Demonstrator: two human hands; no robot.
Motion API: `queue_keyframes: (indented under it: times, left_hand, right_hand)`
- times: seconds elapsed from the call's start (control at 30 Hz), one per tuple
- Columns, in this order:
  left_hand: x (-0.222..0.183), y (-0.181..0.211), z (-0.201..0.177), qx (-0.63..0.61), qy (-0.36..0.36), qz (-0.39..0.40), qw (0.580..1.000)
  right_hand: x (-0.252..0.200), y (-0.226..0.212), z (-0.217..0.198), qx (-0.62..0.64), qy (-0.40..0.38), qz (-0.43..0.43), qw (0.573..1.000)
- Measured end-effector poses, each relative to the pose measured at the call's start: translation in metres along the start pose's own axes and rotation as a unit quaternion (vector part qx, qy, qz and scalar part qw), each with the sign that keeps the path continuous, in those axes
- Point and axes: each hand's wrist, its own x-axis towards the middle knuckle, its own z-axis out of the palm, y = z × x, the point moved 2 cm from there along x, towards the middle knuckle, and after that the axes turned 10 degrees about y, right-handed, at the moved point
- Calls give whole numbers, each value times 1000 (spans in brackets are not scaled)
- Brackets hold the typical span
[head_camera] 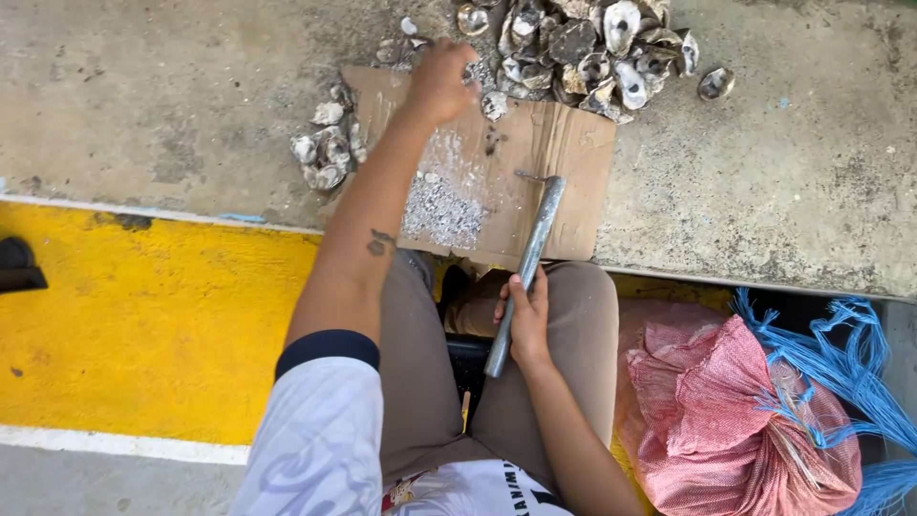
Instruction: The recorder is crushing oyster shells into small pieces using a metal pipe on a piece of cardboard.
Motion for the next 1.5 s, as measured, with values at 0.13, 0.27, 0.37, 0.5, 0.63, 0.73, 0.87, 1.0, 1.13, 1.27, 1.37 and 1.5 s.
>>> queue_keyframes:
  times: [0.13,0.27,0.37,0.5,0.63,0.73,0.87,1.0,1.13,1.27,1.37,1.5]
  left_hand:
    - [3,31,46,-6,6,39,999]
    - [9,63,60,34,12,65,997]
    - [13,65,75,70,12,87,994]
    - [19,36,108,73,88,145,983]
    - [6,24,87,4,181,112,977]
    - [-7,2,85,-311,51,-46,948]
    - [-45,-14,67,-527,-32,-227,819]
    - [-86,0,18,-555,-38,-309,771]
    - [-107,-17,20,-617,-32,-331,713]
    - [-127,-19,-6,-592,-40,-318,739]
    - [-135,-29,-15,-534,-19,-260,804]
    - [-159,-22,-59,-146,144,-47,978]
  right_hand:
    - [1,2,-1,-2,7,10,1000]
    - [4,2,-2,13,3,35,999]
    - [2,-3,-2,15,0,52,999]
    - [5,1,-3,18,-12,56,998]
    - [2,-2,0,17,-17,58,998]
    - [1,-7,3,12,-4,69,998]
    - [9,6,-2,17,-15,48,999]
    - [10,10,-3,-7,-16,29,999]
    - [2,1,1,-23,-13,15,1000]
    - [7,11,-5,-29,-24,-8,999]
    - [5,8,-7,-36,-29,-19,999]
    - [6,11,-6,-40,-29,-18,999]
